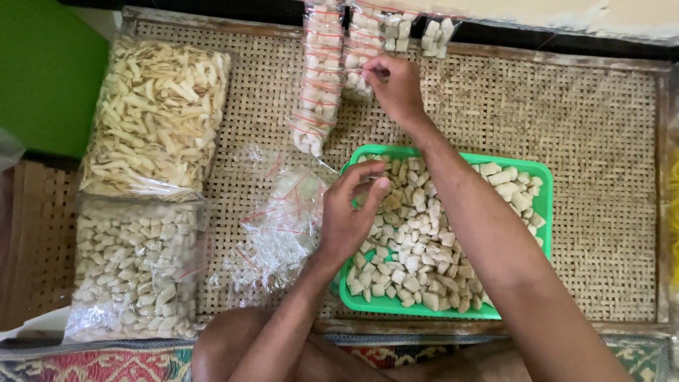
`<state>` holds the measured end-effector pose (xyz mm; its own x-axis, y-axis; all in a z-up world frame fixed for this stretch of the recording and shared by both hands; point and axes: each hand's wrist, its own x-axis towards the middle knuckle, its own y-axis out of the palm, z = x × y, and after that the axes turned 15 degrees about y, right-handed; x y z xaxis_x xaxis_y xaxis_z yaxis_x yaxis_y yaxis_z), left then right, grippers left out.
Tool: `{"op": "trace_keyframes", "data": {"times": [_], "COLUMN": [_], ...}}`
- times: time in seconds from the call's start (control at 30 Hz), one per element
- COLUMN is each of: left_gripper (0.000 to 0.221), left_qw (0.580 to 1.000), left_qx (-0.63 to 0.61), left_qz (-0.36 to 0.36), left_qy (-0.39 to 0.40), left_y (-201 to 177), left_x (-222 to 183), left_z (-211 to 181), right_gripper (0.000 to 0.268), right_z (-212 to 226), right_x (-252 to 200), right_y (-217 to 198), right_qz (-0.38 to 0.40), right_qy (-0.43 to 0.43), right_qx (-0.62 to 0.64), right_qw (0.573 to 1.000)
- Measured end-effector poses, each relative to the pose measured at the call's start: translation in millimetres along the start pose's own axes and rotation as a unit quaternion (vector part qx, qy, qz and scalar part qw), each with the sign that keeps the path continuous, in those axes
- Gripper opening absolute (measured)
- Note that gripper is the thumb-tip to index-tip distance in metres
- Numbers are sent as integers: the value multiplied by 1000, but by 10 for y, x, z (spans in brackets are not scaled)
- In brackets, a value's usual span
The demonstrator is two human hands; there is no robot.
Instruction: The person sits on a mat and repeatedly scoops small white food pieces from a green tray into clear plastic bags, then seals each bag and places it aside. The process is repeated continuously throughout the clip.
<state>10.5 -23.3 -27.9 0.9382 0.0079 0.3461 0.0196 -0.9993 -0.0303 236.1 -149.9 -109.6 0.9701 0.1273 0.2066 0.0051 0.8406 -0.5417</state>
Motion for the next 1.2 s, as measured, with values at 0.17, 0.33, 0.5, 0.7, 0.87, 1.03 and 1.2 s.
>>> {"op": "trace_keyframes", "data": {"times": [0.17,0.33,0.5,0.7,0.87,1.03,1.2], "left_gripper": [30,32,31,31,25,16,14], "left_qw": [1000,1000,1000,1000,1000,998,997], "left_qx": [-3,-6,-1,0,-11,-45,-9], "left_qz": [5,10,10,11,12,-51,-59], "left_qy": [-7,3,-3,-9,-18,4,57], "left_y": [11,30,34,34,-6,-27,-99], "left_x": [-20,-18,-15,-12,-23,-33,-75], "left_z": [25,45,20,20,-4,-41,-69], "right_gripper": [5,6,11,39,34,24,13], "right_z": [-37,78,56,145,214,621,484], "right_x": [-9,-62,-71,-181,-675,-1841,-3051], "right_y": [23,-28,-14,-212,-806,-1428,-1371], "right_qz": [-4,-18,-44,-42,-7,-26,-143], "right_qy": [-15,-31,-46,53,67,70,69], "right_qx": [-14,-54,-74,-142,-79,-51,-72], "right_qw": [1000,998,995,988,995,996,985]}}
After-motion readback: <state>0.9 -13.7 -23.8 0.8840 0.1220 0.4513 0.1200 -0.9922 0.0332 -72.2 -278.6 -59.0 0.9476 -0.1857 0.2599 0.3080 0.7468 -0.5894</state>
